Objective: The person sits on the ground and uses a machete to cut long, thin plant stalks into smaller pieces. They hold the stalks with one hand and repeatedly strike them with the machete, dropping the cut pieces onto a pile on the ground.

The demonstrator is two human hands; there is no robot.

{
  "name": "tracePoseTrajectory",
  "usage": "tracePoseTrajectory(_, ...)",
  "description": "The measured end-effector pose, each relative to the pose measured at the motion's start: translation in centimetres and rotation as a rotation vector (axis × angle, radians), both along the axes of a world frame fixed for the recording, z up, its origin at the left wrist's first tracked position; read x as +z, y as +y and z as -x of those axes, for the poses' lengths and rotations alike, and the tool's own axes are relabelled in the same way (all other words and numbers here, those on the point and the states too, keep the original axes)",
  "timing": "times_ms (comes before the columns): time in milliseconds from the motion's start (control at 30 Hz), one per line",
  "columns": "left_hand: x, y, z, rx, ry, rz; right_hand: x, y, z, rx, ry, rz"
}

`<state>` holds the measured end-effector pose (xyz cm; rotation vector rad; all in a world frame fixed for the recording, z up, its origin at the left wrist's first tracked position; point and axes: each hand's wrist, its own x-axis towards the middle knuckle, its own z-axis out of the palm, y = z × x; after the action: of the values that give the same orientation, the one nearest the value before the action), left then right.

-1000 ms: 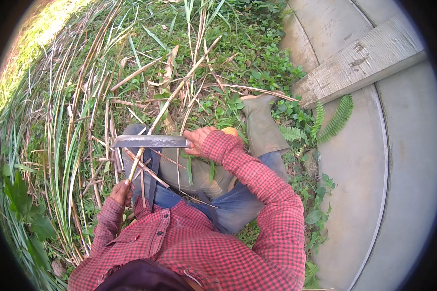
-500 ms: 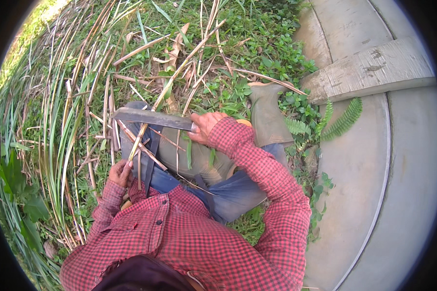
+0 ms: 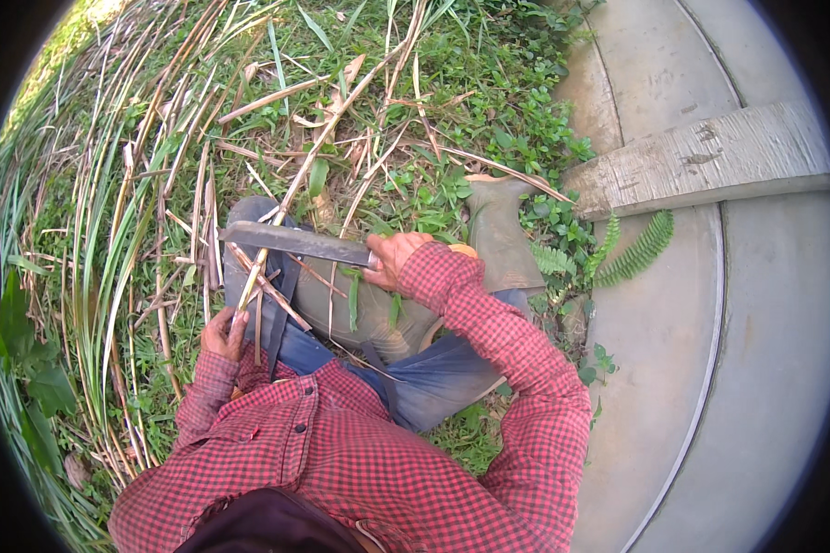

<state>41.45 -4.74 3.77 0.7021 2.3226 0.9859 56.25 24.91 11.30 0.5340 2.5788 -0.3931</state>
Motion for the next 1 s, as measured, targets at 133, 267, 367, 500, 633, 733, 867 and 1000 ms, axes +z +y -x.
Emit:
tracePoseTrajectory(133,1.1,-0.4,0.1,-0.030,-0.051,0.019,-1.9,1.9,0.3,-0.151,0.047,-0.058)
tracePoseTrajectory(267,-1.0,-1.6,-0.3,-0.045,-0.130,-0.053,-5.4,7.6,0.6,-0.389,0.090,-0.164)
tracePoseTrajectory(367,-3.0,-2.0,0.2,0.003,-0.263,-0.007,-4.8,6.6,0.4,-0.220,0.071,-0.133)
tracePoseTrajectory(500,-4.1,-2.3,0.0,0.003,-0.355,-0.098,-2.4,2.9,0.7,-0.061,0.009,-0.043)
tracePoseTrajectory(633,-3.3,-2.8,0.0,0.002,-0.466,-0.190,-7.3,8.9,1.0,-0.454,0.069,-0.130)
tracePoseTrajectory(733,-2.4,-2.6,-0.2,-0.003,-0.625,-0.308,-6.9,11.4,2.0,-0.624,0.094,-0.186)
tracePoseTrajectory(867,-0.4,-1.8,1.9,-0.045,-1.274,-0.193,-4.3,9.4,1.9,-0.425,0.078,-0.140)
tracePoseTrajectory(1000,-2.1,-1.8,2.4,-0.126,-1.711,-0.281,-5.2,6.3,1.4,-0.226,0.130,-0.124)
